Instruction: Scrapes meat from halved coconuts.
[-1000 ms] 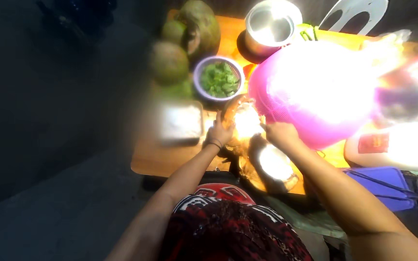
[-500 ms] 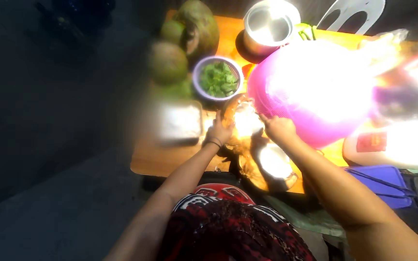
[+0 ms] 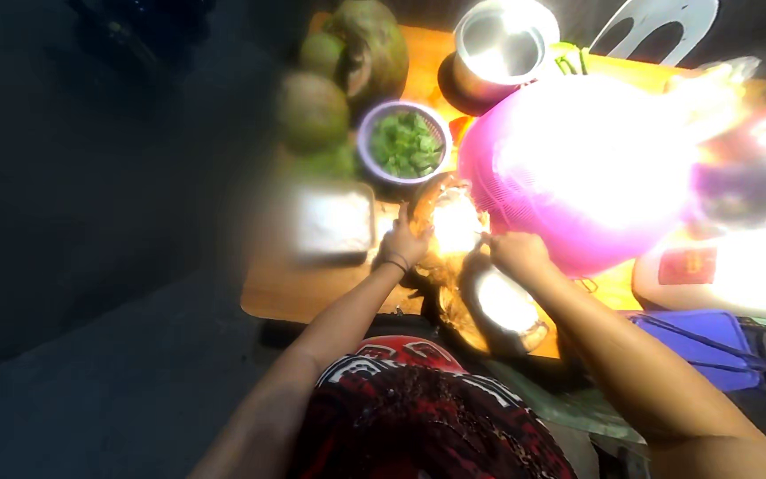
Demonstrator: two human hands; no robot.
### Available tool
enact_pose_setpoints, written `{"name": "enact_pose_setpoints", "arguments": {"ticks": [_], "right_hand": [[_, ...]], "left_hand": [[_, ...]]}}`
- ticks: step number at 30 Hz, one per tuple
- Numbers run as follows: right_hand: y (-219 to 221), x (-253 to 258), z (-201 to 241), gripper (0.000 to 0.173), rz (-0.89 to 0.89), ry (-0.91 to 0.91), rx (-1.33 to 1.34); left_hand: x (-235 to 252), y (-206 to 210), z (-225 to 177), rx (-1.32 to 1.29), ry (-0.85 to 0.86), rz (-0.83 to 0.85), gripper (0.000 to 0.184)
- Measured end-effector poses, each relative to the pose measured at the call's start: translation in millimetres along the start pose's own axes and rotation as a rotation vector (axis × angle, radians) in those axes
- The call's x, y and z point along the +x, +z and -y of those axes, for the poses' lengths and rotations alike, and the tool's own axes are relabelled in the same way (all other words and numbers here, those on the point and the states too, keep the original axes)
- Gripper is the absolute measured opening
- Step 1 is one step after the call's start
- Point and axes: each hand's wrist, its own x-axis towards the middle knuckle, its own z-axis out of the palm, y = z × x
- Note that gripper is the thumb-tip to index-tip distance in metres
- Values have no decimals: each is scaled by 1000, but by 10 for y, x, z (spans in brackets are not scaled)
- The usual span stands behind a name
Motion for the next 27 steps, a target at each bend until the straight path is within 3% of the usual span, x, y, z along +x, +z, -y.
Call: {"name": "enact_pose_setpoints", "arguments": {"ticks": [3,6,9,12,15,18,23,27], "right_hand": [[-164,25,93,45,-75,-21,29],[-48,248,-20,55,-140,-21,50],[131,161,-122,47,-75,-17,35],[22,77,-51,41,-48,-10,12],[-43,242,-18,54,-173,-35,37],[111,351,-96,58,-182,-43,23],[29,140,11,41,-64,-1,24],[14,347,-10,56,-237,-52,46]], "left_hand": [[-14,6,16,0,4,1,87],[3,9,18,-3,11,-4,87],[-5,-14,-15,10,9,12,85],[-21,-15,-52,8,2,15,85],[-5,-6,-21,6,4,0,86],[6,-21,-41,16,0,15,86],[12,-11,-27,11,2,1,86],[-1,-4,-21,-2,-7,3,86]]}}
